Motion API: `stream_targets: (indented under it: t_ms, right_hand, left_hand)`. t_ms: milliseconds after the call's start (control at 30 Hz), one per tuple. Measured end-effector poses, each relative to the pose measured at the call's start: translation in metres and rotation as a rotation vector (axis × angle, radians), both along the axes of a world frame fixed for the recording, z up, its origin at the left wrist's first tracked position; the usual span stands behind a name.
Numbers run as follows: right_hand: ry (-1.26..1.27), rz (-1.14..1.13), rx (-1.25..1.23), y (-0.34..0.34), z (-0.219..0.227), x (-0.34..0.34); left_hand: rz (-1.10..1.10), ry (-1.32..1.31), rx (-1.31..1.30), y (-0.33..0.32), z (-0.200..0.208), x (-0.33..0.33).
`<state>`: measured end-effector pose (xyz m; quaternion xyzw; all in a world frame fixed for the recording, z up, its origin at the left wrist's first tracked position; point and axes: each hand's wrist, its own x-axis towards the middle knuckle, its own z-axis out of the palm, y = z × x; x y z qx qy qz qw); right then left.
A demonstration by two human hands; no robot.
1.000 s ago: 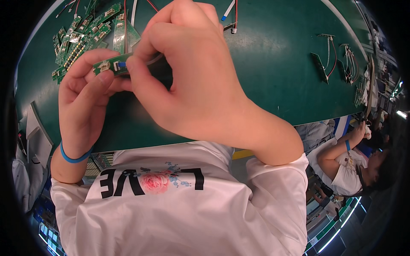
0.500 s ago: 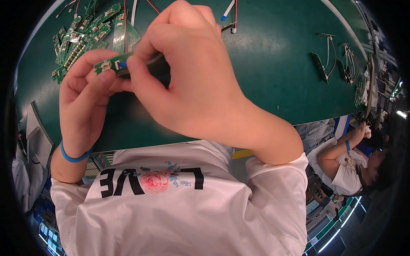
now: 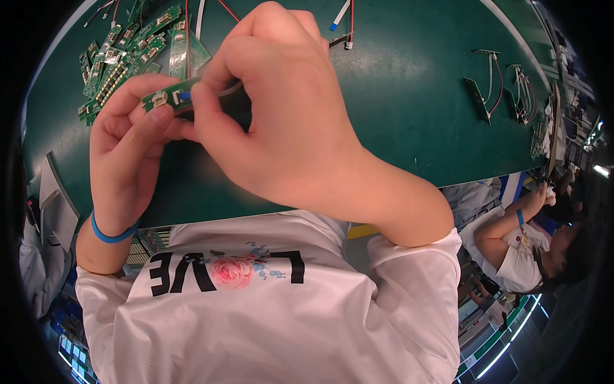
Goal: The person connects ribbon cables and wire connectors into electronic circuit boards by hand, repeating the process for multiple boards and placing the assembled units on the table.
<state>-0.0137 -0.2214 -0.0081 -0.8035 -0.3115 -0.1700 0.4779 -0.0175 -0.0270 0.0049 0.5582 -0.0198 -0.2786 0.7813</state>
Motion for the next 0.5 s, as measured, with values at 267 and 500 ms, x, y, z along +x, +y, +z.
stream_targets:
  t_ms: [267,500]
  right_hand:
    - [0.008,-0.065,-0.088,0.003,0.004,-0.003]
    - [-0.056,-0.153,-0.247,0.002,0.006,-0.004]
  left_hand:
    - [-0.008,-0.022,0.016,0.001,0.0,0.0]
    - [0.001,-0.041,0.019,-0.001,-0.002,-0.002]
